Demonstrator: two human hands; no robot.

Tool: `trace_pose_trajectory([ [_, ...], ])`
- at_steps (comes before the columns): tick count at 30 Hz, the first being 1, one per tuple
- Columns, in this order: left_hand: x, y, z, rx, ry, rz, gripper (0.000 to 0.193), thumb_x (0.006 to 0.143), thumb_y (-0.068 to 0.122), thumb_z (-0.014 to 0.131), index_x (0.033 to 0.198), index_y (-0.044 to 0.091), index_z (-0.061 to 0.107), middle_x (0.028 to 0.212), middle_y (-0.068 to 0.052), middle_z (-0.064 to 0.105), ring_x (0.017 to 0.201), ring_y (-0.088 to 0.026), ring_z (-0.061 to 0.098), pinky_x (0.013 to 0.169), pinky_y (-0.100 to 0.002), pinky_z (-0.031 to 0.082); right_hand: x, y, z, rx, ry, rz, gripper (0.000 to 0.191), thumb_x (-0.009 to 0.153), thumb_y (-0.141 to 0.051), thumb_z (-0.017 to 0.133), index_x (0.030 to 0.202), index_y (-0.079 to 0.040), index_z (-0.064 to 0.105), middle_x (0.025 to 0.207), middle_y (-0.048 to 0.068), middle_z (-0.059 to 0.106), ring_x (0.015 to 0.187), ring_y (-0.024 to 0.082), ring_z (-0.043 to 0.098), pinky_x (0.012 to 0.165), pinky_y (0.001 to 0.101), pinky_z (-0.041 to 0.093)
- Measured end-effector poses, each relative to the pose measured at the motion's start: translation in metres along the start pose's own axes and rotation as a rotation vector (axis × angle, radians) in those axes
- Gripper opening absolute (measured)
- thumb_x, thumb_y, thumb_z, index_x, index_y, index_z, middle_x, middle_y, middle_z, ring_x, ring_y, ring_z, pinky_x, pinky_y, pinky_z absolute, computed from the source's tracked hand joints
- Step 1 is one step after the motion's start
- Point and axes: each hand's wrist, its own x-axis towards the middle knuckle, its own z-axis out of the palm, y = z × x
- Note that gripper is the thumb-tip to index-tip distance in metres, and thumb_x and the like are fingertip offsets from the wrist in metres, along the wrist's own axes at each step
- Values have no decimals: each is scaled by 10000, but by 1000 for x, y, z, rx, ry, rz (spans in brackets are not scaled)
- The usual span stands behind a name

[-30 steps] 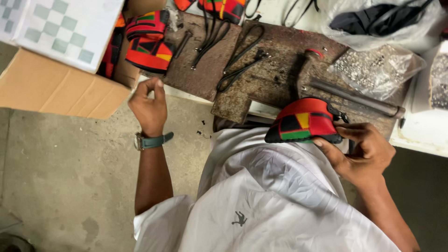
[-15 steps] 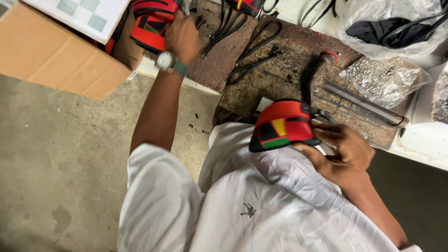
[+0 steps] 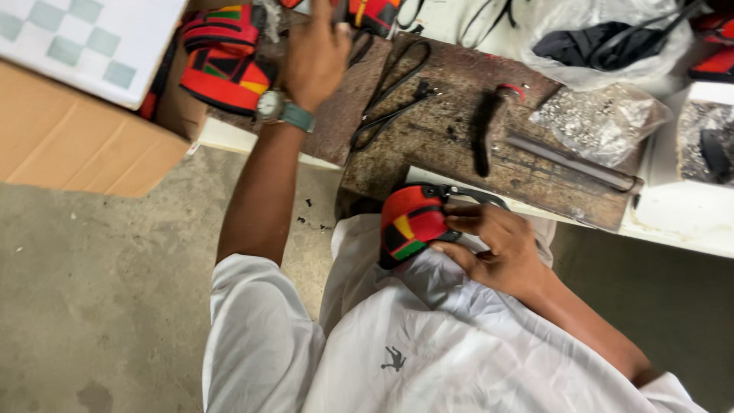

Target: The person attaches metal zipper pulls and hardware to small colorful fabric pouches at a workbench. They pick a pouch, thread a pull through the zipper slider, hammer fasteners on a wooden block, and set finished pouches aside while reaching into boxes of hardware.

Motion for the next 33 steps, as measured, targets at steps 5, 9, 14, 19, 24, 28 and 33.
trace_pose_trajectory([
  [5,23,110,98,-212,-526,-69,325,1143,292,414,1029,35,577,682,-150,647,512,-268,618,429,-407,444,-2,4,5,63,5,-72,404,763,-219,918,1000,-23,656,1008,130,734,973,292,754,784,365,619],
  [9,32,123,124,-18,-384,250,300,1033,96,481,1283,-67,450,735,-186,629,602,-283,664,457,-430,544,-10,6,0,80,5,-63,431,743,-231,913,1009,-21,648,1017,138,731,966,296,753,783,362,627],
  [14,31,123,117,140,-301,307,315,923,86,570,1223,9,512,875,-202,676,751,-368,711,564,-448,573,-15,10,3,45,8,-45,405,746,-223,915,1003,-35,666,996,109,743,930,278,745,749,360,620],
  [19,48,137,106,32,-632,116,414,990,-3,485,1386,-99,409,738,-176,665,648,-285,727,496,-395,575,-15,11,4,75,15,-44,411,760,-222,902,1027,-27,658,1047,117,732,970,286,742,796,363,625],
  [24,52,130,103,13,-665,84,412,1001,10,464,1384,-123,390,682,-162,644,568,-281,697,419,-417,530,-14,13,0,81,11,-49,402,760,-209,900,1029,-25,664,1043,124,732,982,305,739,808,373,619],
  [28,38,122,110,82,-640,195,363,1001,16,486,1343,-104,455,738,-181,640,601,-255,664,441,-365,512,-15,13,0,127,-1,-38,401,776,-224,900,1022,-23,657,1053,129,728,970,295,740,825,374,622],
  [33,33,108,108,-126,-696,3,138,1094,145,486,1148,21,508,774,-134,662,575,-234,635,422,-383,439,-21,10,-1,150,-32,-59,391,789,-216,889,1035,-14,663,1062,144,719,978,310,738,823,378,618],
])
